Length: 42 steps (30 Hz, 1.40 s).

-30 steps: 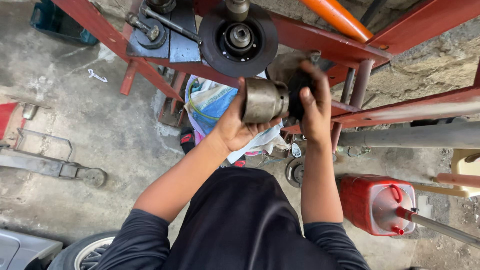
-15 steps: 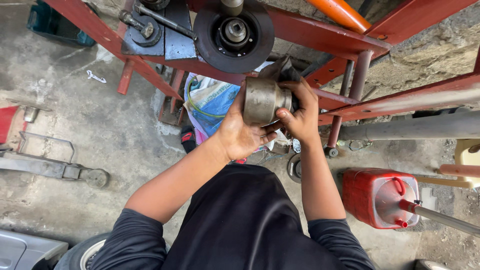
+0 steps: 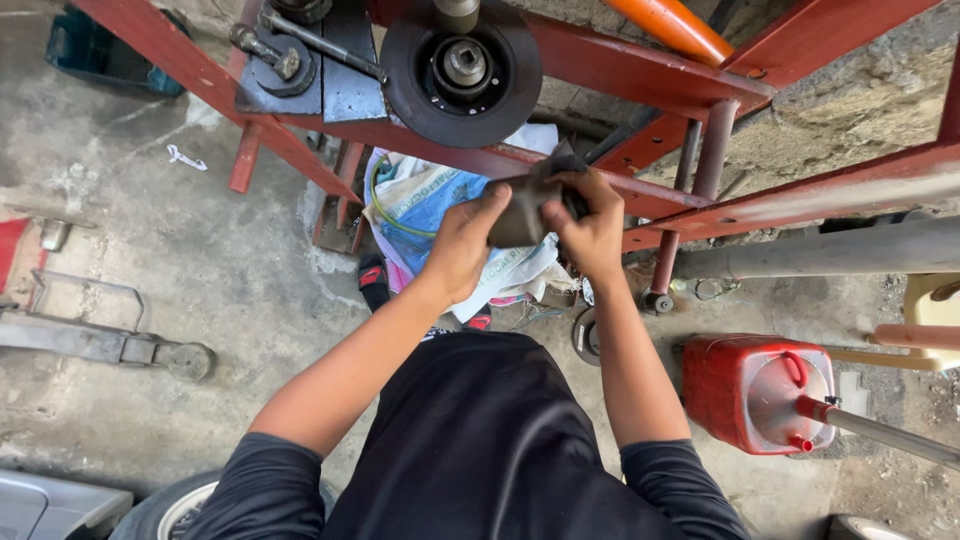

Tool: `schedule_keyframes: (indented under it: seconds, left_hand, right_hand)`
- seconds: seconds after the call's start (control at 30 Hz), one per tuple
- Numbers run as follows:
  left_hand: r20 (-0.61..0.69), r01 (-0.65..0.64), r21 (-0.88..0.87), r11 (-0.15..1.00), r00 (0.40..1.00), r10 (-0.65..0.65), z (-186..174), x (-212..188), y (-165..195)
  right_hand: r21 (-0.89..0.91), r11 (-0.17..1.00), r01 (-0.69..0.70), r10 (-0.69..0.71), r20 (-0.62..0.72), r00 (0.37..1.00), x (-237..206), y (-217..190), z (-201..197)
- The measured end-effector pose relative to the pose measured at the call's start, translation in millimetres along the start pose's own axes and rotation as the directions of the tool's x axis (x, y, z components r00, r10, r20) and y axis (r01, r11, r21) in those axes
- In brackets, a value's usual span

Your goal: The person wipes a cylindrical metal automotive component with a cloth, turning it to clean different sides. They set it on a red work stand, pick up and reposition sockets and a metal rod, then wipe a round disc-shaped part with the cloth.

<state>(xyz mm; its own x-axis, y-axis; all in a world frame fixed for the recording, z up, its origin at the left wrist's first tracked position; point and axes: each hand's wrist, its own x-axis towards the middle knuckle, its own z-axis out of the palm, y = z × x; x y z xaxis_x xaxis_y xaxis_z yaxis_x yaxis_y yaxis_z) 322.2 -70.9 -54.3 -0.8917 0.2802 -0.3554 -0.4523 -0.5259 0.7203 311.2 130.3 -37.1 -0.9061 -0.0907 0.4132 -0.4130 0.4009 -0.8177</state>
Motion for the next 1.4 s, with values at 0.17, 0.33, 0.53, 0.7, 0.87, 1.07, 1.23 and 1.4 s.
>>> schedule_keyframes:
  seconds: [0.17, 0.33, 0.53, 0.7, 0.87, 1.07, 1.23, 1.4]
  left_hand:
    - [-0.029, 0.252, -0.323, 0.912, 0.961, -0.276, 1, -1, -2]
    - [-0.132, 0.15, -0.296, 0.943, 0.972, -0.195, -4, -10, -9]
    - [-0.19, -0.288, 0.313, 0.905, 0.915, 0.356, -2, -20, 4]
    - [-0.131, -0.333, 0.696, 0.636, 0.812, 0.568, 9, -17, -4]
    - [-0.459, -0.303, 0.355, 0.885, 0.768, 0.447, 1, 18, -16]
    - [-0.434, -0.468, 0.22, 0.856, 0.739, 0.516, -32, 22, -6]
    - [-0.327, -0.209, 0.683, 0.7, 0.769, 0.55, -23, 4, -1]
    - [-0.132, -0.527, 0.722, 0.449, 0.532, 0.837, -8, -8, 14]
  right_hand:
    - [0.409, 0.91, -0.075, 0.117, -0.08, 0.99, 12, -36, -3]
    - [0.154, 0.986, -0.064, 0.066, -0.004, 0.998, 30, -35, -11]
    - [0.353, 0.787, -0.506, 0.401, 0.329, 0.855, 4, -16, 14]
    - [-0.049, 0.954, -0.297, 0.301, 0.182, 0.936, -3, -39, 21]
    - [-0.167, 0.984, -0.069, 0.055, -0.086, 0.995, -40, -63, 69]
    - [-0.22, 0.928, -0.3, 0.285, -0.097, 0.954, -19, -4, 49]
    - [0.002, 0.986, -0.168, 0.167, -0.12, 0.979, 36, -22, 43]
    - [-0.249, 0.968, 0.031, -0.057, -0.1, 0.993, 34, -61, 73]
